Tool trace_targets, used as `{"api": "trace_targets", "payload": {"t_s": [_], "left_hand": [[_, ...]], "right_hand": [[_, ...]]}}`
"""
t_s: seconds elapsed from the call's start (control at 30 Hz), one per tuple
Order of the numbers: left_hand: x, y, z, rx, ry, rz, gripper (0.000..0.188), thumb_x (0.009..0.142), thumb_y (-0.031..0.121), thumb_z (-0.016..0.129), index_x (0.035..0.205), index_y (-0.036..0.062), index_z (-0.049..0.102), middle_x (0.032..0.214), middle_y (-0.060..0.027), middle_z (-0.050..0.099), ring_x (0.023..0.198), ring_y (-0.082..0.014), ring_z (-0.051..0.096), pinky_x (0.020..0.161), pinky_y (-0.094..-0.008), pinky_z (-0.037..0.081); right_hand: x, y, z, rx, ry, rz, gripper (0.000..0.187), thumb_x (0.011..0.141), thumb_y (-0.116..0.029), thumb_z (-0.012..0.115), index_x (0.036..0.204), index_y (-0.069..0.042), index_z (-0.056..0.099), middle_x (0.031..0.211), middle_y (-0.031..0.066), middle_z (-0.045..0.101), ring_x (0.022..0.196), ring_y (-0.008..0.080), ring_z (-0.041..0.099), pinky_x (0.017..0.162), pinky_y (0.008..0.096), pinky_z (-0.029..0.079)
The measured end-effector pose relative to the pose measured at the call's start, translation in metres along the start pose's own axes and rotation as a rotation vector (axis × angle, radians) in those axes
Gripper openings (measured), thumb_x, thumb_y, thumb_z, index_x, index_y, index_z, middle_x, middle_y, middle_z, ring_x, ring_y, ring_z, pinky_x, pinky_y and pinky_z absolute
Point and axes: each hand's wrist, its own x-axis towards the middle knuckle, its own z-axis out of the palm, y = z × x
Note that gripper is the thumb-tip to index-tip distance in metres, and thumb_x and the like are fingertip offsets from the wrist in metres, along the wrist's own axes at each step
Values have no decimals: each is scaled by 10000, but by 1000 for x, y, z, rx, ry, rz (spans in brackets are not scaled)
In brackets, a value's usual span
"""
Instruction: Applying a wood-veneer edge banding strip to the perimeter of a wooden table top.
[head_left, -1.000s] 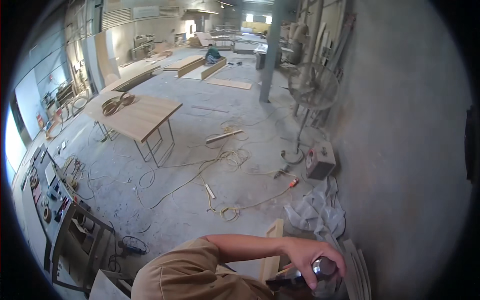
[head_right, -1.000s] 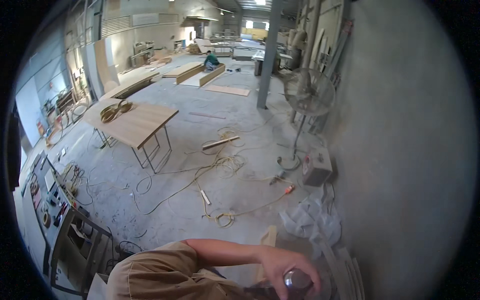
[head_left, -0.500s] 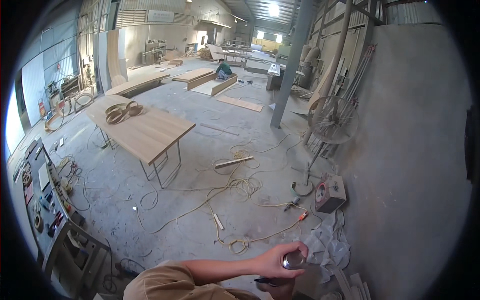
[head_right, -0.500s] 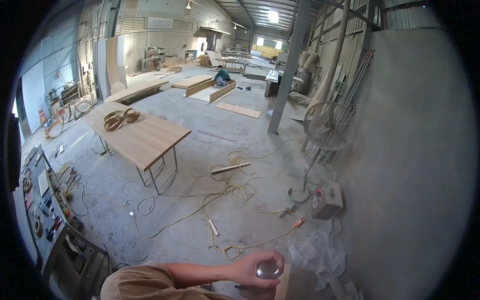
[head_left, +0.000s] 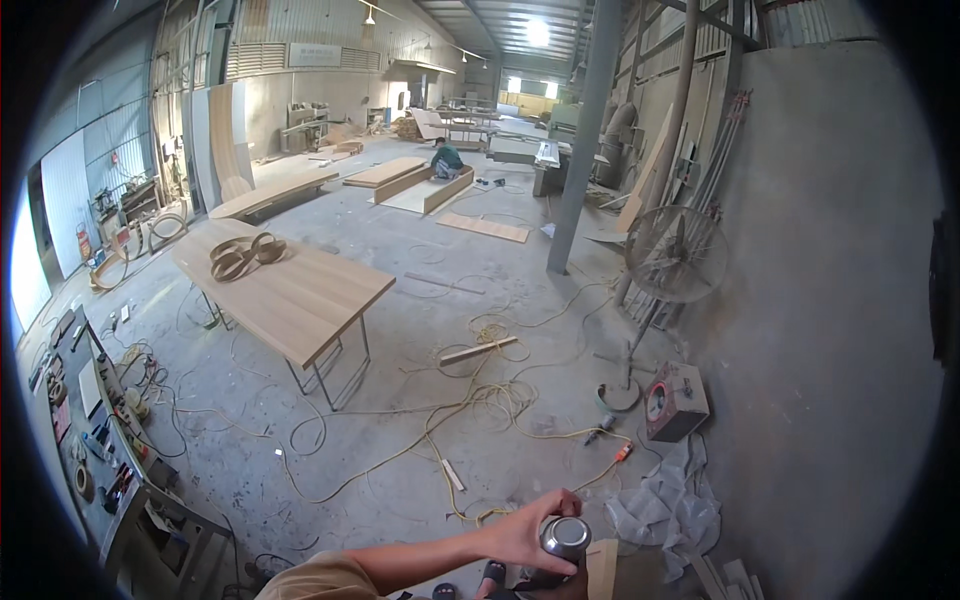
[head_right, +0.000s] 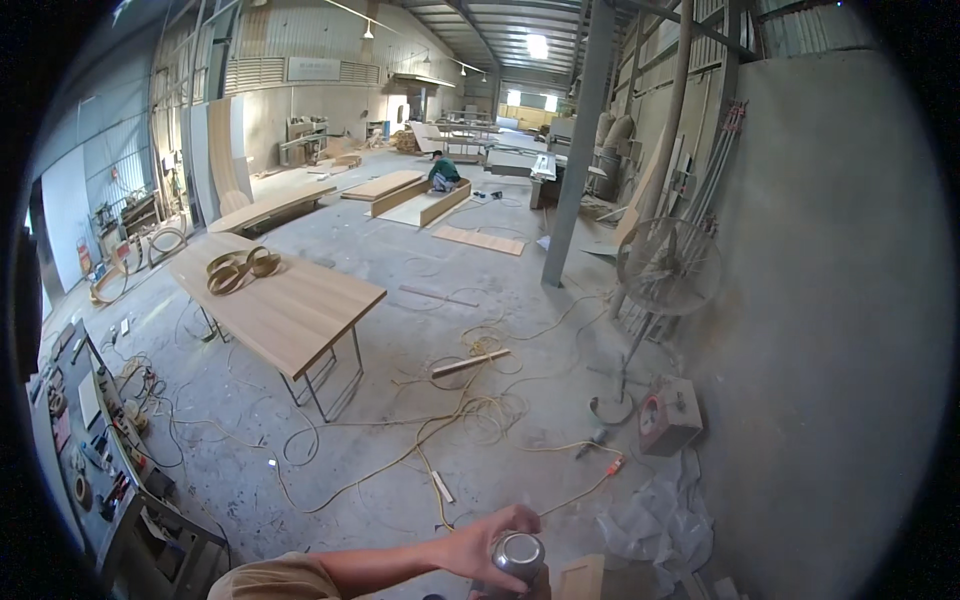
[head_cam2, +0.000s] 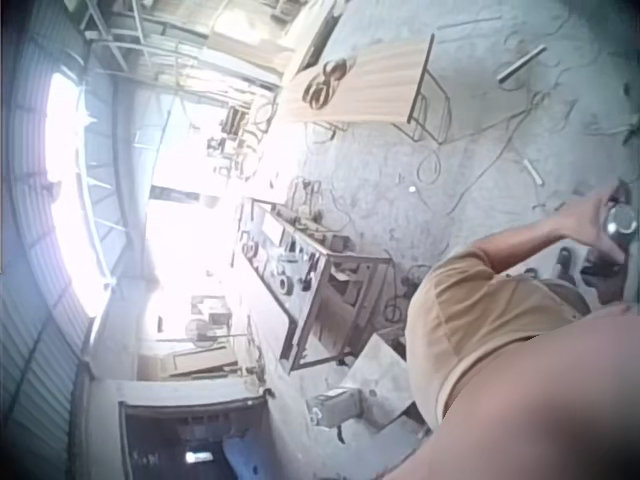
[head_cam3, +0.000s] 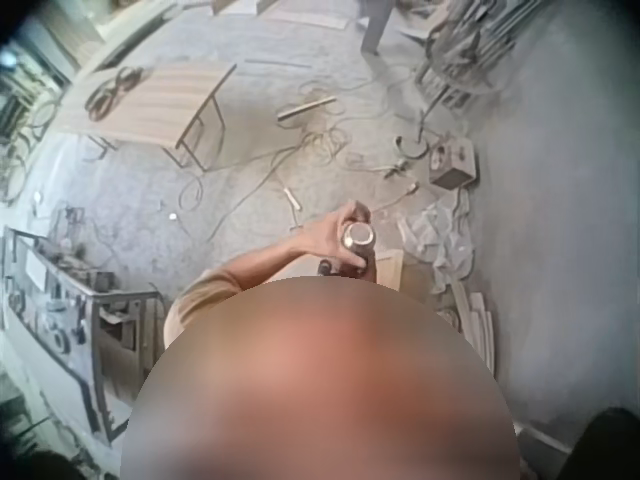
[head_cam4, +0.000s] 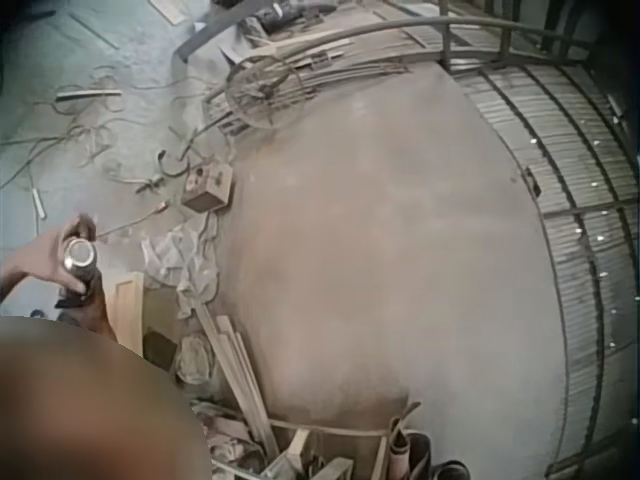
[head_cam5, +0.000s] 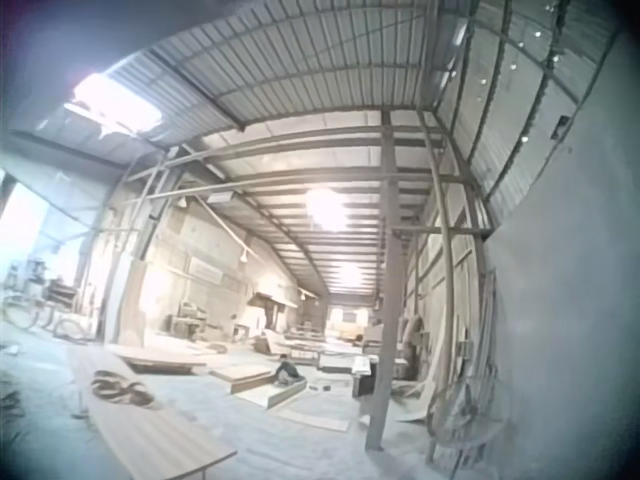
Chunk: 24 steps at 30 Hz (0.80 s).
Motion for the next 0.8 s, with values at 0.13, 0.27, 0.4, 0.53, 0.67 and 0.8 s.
{"api": "trace_targets", "payload": {"t_s": [0.13,0.27,0.4,0.53,0.67,0.8], "left_hand": [[-3,1,6,-96,277,-191,838,794,302,902,1400,42,385,1309,-148,566,1271,-213,518,1102,-369,399],[0,3,-47,-155,32,-34,857,845,231,856,1523,35,370,1372,-117,581,1299,-212,536,1122,-366,397],[19,15,-33,106,415,-143,752,754,304,922,1313,5,518,1243,-124,607,1189,-212,597,1056,-356,457],[31,-22,-12,265,913,-261,915,674,428,961,1295,13,433,1171,-122,555,1085,-244,616,981,-382,505],[32,3,-50,38,489,9,983,798,314,883,1531,33,290,1572,-184,379,1363,-298,508,1153,-406,378],[11,-7,-99,-87,231,-95,781,788,201,890,1454,34,517,1469,-126,547,1374,-220,507,1168,-375,375]], "right_hand": [[44,-4,4,881,44,680,938,583,86,910,1395,-91,477,1232,76,633,1099,214,669,860,461,633],[75,19,-8,224,-327,134,679,755,-147,846,1340,-30,524,1118,104,686,993,242,694,809,446,606],[133,26,-5,67,-387,-41,760,602,-254,998,1225,-51,614,1022,62,719,930,178,699,795,354,581],[167,27,2,-333,-393,-297,687,652,-270,965,1214,-62,630,1108,73,692,1097,211,659,941,391,535],[190,-7,-8,243,-475,-102,619,653,-203,934,1168,-49,628,1097,84,707,995,199,672,868,368,539],[202,7,-13,-137,-730,-117,963,678,-304,974,1408,-76,389,1311,119,549,1172,255,602,1019,440,498]]}}
